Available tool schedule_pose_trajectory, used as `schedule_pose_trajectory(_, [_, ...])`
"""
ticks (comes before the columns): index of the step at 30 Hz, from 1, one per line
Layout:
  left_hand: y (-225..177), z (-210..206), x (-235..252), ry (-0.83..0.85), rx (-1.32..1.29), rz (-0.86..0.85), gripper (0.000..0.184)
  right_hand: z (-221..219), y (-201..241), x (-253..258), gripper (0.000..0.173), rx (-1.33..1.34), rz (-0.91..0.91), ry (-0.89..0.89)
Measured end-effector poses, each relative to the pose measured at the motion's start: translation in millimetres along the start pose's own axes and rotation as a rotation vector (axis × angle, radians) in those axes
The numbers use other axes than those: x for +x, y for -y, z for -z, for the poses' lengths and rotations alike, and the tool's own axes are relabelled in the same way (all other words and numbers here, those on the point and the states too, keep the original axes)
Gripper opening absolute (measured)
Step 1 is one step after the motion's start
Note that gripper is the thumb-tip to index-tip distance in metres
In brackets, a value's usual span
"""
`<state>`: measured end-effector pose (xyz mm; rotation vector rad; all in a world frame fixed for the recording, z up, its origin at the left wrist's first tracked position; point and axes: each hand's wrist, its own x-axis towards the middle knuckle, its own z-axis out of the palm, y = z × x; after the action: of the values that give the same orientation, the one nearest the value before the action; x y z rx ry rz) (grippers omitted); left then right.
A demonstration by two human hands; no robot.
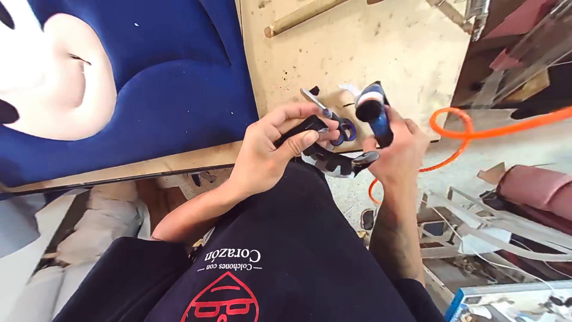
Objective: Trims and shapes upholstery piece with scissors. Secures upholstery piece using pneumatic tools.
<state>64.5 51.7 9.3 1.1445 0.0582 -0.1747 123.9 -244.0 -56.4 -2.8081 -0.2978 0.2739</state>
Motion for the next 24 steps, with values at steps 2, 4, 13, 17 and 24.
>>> schedule_pose_trajectory(2, [0.1,4.0,-1.0,0.010,-0.112,0.081,0.032,-28.7,-30.9,7.2,0.067,0.022,0.037,0.038])
schedule_pose_trajectory(4, [-2.7,7.8,-1.1,0.008,-0.212,0.174,0.030,-47.4,-48.0,12.5,0.065,0.054,0.099,0.036])
schedule_pose_trajectory(13, [2.1,8.5,2.5,-0.012,-0.076,0.251,0.029,40.2,62.5,9.9,0.025,0.431,0.462,-0.169])
schedule_pose_trajectory(17, [-0.3,-2.1,-0.7,0.075,0.199,0.172,0.027,59.2,98.3,-10.1,0.022,0.588,0.626,-0.088])
schedule_pose_trajectory(24, [-6.1,-4.4,-15.9,0.206,0.330,0.154,0.032,54.9,96.6,-19.7,0.015,0.511,0.699,-0.039])
